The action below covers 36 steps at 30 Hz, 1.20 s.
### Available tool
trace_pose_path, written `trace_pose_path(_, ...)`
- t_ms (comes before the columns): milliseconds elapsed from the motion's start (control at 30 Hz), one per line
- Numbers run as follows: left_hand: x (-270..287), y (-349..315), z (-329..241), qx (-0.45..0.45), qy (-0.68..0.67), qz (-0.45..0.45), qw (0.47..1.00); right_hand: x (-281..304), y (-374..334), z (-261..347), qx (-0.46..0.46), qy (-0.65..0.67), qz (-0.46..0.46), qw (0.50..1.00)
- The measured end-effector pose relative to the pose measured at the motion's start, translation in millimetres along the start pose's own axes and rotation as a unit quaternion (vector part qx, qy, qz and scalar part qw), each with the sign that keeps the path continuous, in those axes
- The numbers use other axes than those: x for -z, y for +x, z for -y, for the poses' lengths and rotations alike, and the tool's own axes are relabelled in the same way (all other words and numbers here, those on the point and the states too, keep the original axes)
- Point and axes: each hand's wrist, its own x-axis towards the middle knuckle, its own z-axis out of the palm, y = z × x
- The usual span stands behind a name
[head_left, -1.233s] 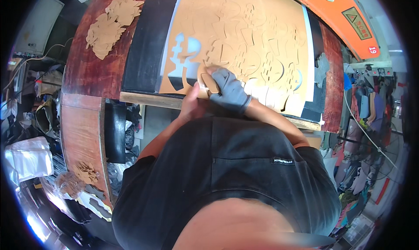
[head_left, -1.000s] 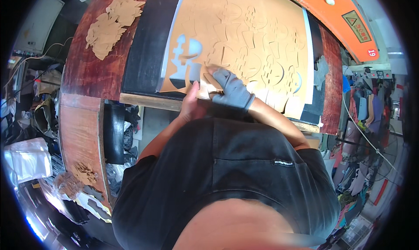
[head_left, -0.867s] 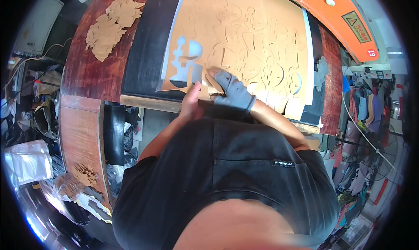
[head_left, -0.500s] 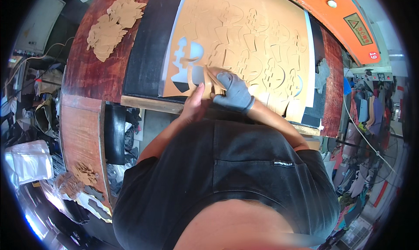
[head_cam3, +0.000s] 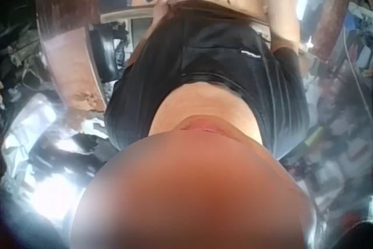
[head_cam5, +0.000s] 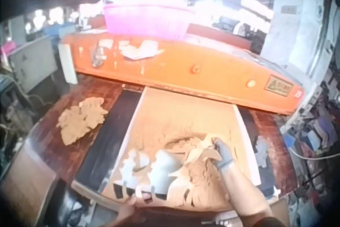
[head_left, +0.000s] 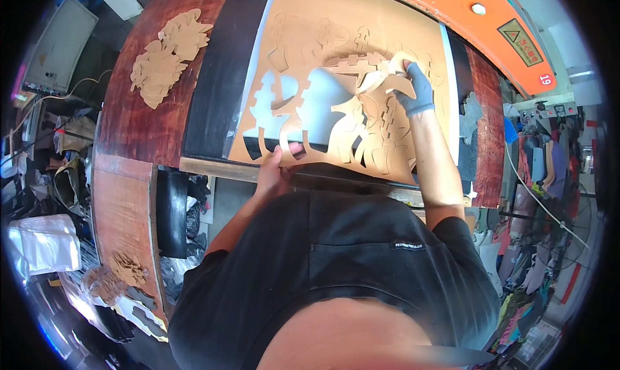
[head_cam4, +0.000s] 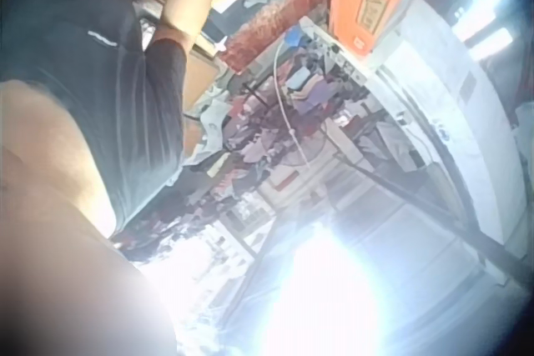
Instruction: The person places multiple flat cutout pieces onto a die-cutting press bed, then closes the press to cut them. The person repeats this cycle several times, handling the cutouts by hand and arranging them on the press bed before each press cycle.
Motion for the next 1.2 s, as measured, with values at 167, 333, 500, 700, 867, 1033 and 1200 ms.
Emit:
trace_pose_path(167,0,-3,-6,0.006,0.016,-0.009,1.0,3,45,35,0.033,-0.049,0.029,0.998)
trace_pose_path(333,-3,-11,-7,0.009,0.012,-0.031,0.999,8,51,102,0.207,0.04,-0.046,0.976)
trace_pose_path(500,-37,-22,10,0.104,-0.047,0.068,0.991,23,-28,71,0.357,-0.396,0.086,0.842)
trace_pose_path(700,-77,-18,20,0.201,0.047,0.127,0.97,29,-126,-58,0.367,-0.589,0.271,0.667)
trace_pose_path(867,-82,-7,26,0.232,-0.009,0.104,0.967,42,-141,-80,0.346,-0.581,0.278,0.682)
trace_pose_path(1033,-85,-11,34,0.2,-0.028,0.095,0.975,45,-149,-83,0.382,-0.617,0.302,0.618)
trace_pose_path(1200,-86,-4,37,0.174,0.131,0.064,0.974,40,-144,-82,0.335,-0.607,0.271,0.668)
